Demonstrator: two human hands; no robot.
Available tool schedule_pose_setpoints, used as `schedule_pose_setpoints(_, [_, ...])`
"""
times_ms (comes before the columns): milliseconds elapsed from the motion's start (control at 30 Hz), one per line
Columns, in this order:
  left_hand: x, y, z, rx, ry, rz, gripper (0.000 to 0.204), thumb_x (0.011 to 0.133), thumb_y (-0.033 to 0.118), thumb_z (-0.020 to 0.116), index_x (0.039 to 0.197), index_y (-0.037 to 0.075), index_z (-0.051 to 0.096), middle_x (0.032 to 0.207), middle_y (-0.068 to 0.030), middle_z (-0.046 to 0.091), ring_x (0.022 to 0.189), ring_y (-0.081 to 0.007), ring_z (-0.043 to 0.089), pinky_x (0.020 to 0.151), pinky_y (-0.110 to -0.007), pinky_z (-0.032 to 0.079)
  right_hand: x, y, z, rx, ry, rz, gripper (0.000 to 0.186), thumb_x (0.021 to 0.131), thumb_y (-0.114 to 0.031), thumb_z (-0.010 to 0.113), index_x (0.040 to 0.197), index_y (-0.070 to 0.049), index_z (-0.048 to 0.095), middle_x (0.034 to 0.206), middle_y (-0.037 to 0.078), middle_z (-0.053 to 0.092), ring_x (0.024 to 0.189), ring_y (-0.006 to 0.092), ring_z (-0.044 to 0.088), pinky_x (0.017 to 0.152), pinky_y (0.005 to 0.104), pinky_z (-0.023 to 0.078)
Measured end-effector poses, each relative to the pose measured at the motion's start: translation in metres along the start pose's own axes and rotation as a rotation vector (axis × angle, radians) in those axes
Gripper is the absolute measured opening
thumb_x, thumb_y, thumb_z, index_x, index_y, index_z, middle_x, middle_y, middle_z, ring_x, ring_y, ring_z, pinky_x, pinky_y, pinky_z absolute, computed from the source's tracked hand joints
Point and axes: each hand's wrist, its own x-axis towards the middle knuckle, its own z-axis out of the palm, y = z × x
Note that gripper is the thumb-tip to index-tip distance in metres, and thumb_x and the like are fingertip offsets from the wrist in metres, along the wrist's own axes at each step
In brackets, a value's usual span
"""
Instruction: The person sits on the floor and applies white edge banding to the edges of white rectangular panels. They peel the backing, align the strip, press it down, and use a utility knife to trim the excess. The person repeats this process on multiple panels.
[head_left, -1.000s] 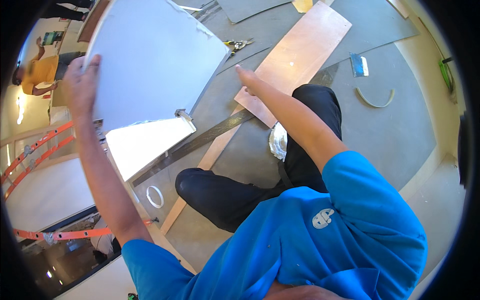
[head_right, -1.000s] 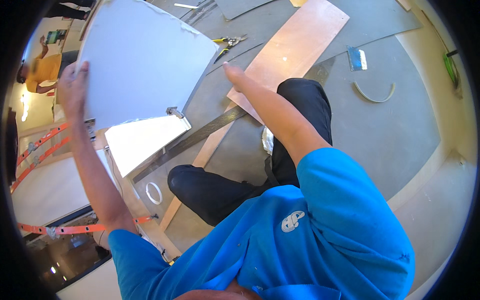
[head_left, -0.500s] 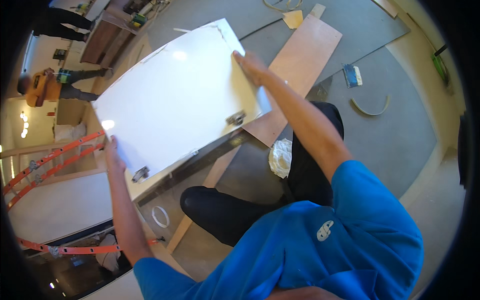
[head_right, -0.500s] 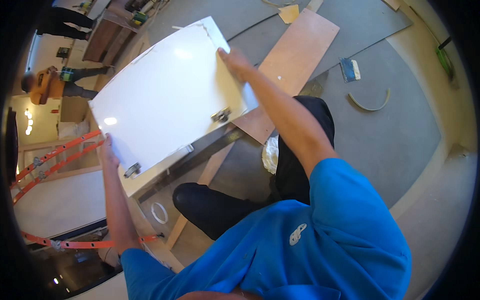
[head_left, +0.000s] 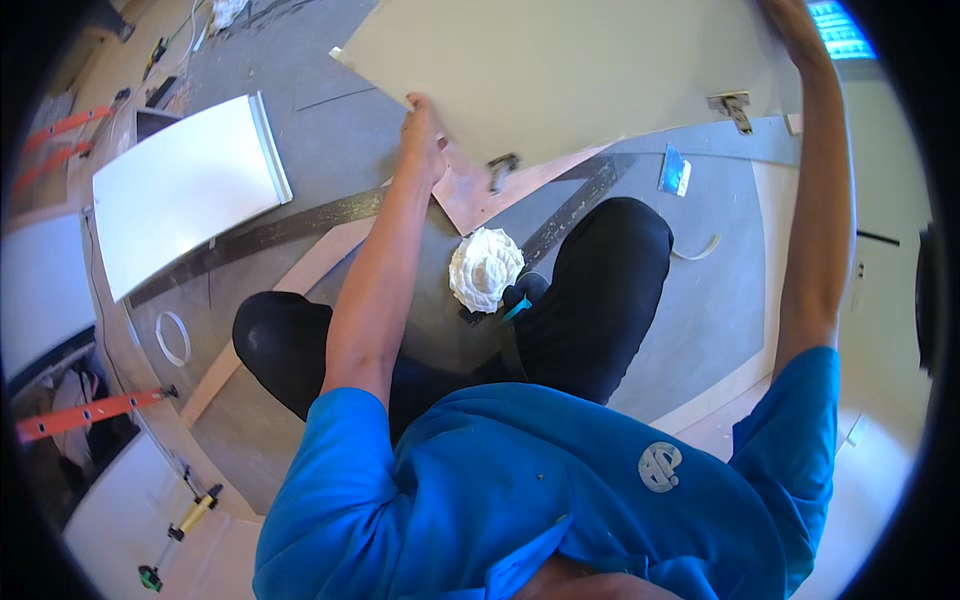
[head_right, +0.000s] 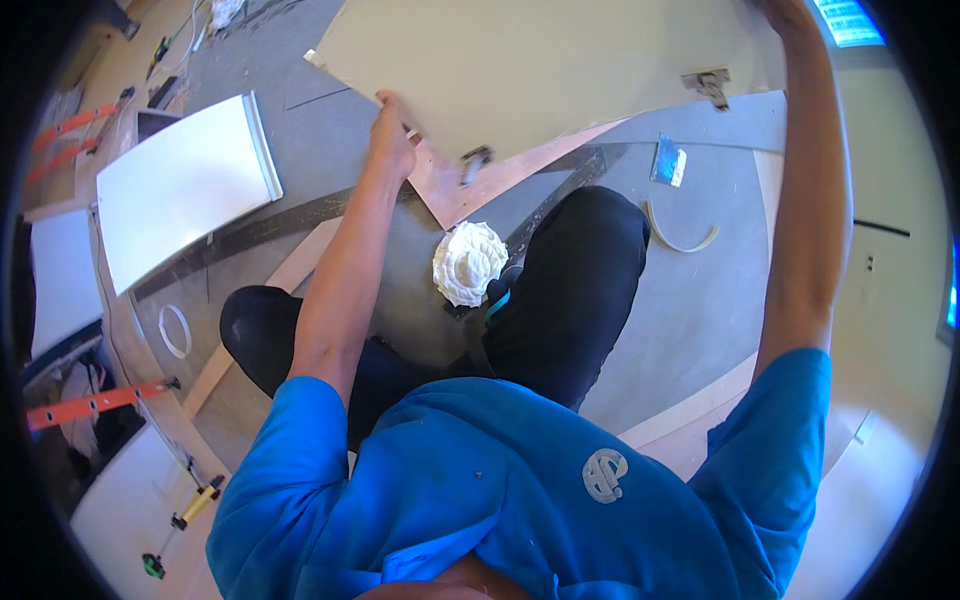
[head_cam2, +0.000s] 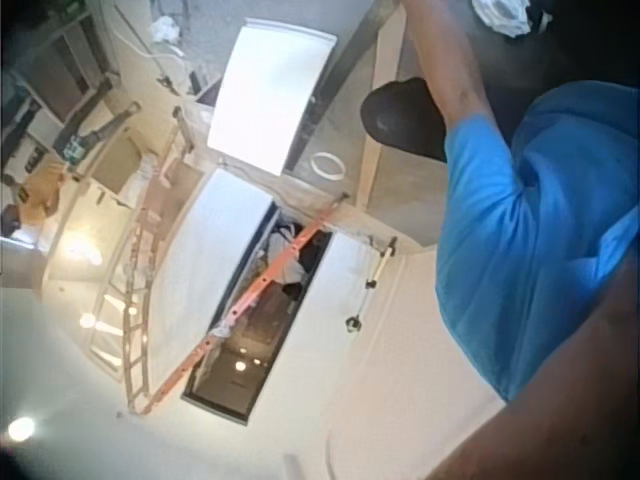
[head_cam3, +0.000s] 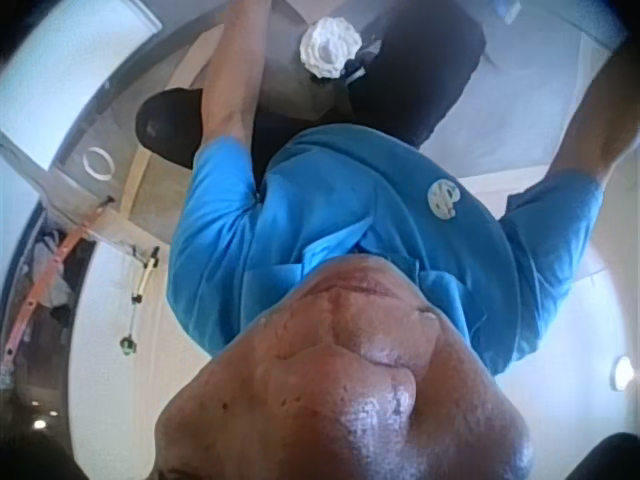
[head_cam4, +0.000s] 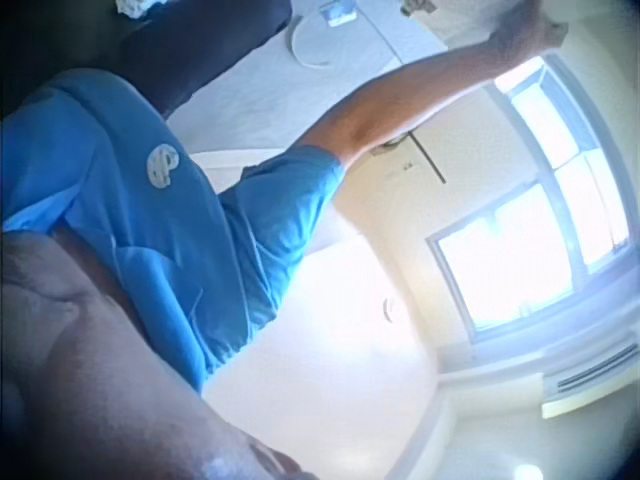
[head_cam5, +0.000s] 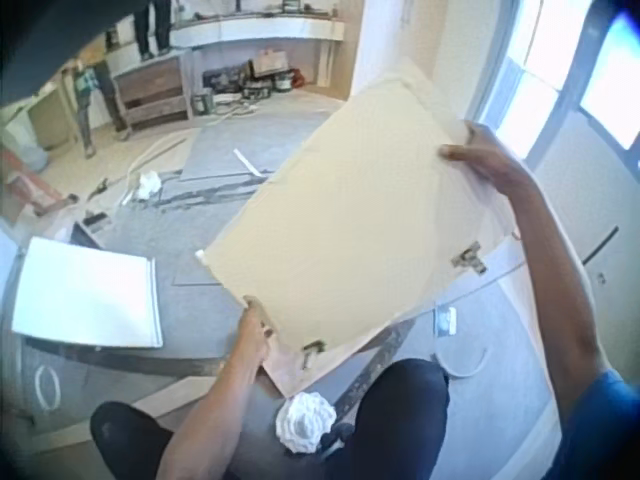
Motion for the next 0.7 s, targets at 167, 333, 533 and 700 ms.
schedule_pose_setpoints(167, [-0.015,-0.022,0.01,-0.112,-0.178,-0.018,0.07,0.104,0.066,0.042,0.149,0.013,0.041,0.15,-0.0066,0.05,0.12,-0.0286,0.057,0.097,-0.049,0.046,0.003,0.039,-0.057,-0.018,-0.031,-0.171,0.068,0.081,-0.035,0.089,0.131,0.003,0.063,0.118,0.015,0.071,0.112,0.0259,0.066,0.103,0.0408,0.048])
schedule_pose_setpoints(333, [-0.016,-0.057,0.04,-0.517,-0.242,-0.054,0.056,0.11,0.054,0.036,0.151,0.016,0.037,0.154,-0.0042,0.045,0.121,-0.0322,0.057,0.1,-0.05,0.046,-0.026,0.018,-0.059,-0.178,-0.026,-0.218,0.069,0.079,-0.032,0.091,0.131,0.003,0.063,0.119,0.014,0.071,0.114,0.0254,0.065,0.108,0.0377,0.045])
schedule_pose_setpoints(533, [-0.01,-0.103,0.068,-0.711,-0.256,-0.28,0.052,0.113,0.046,0.032,0.156,0.017,0.028,0.163,-0.0049,0.035,0.124,-0.0379,0.054,0.11,-0.053,0.041,-0.072,-0.059,-0.009,-0.319,-0.045,-0.222,0.069,0.07,-0.041,0.095,0.124,-0.005,0.072,0.102,0.015,0.076,0.1,0.0257,0.073,0.094,0.0374,0.056])
schedule_pose_setpoints(700, [-0.007,-0.125,0.091,-0.675,-0.197,-0.374,0.065,0.111,0.052,0.031,0.165,0.019,0.013,0.172,-0.0067,0.02,0.139,-0.044,0.045,0.111,-0.057,0.039,-0.103,-0.066,0.009,-0.285,-0.085,-0.298,0.054,0.071,-0.026,0.095,0.117,-0.007,0.075,0.098,0.008,0.076,0.093,0.0194,0.071,0.089,0.0337,0.055])
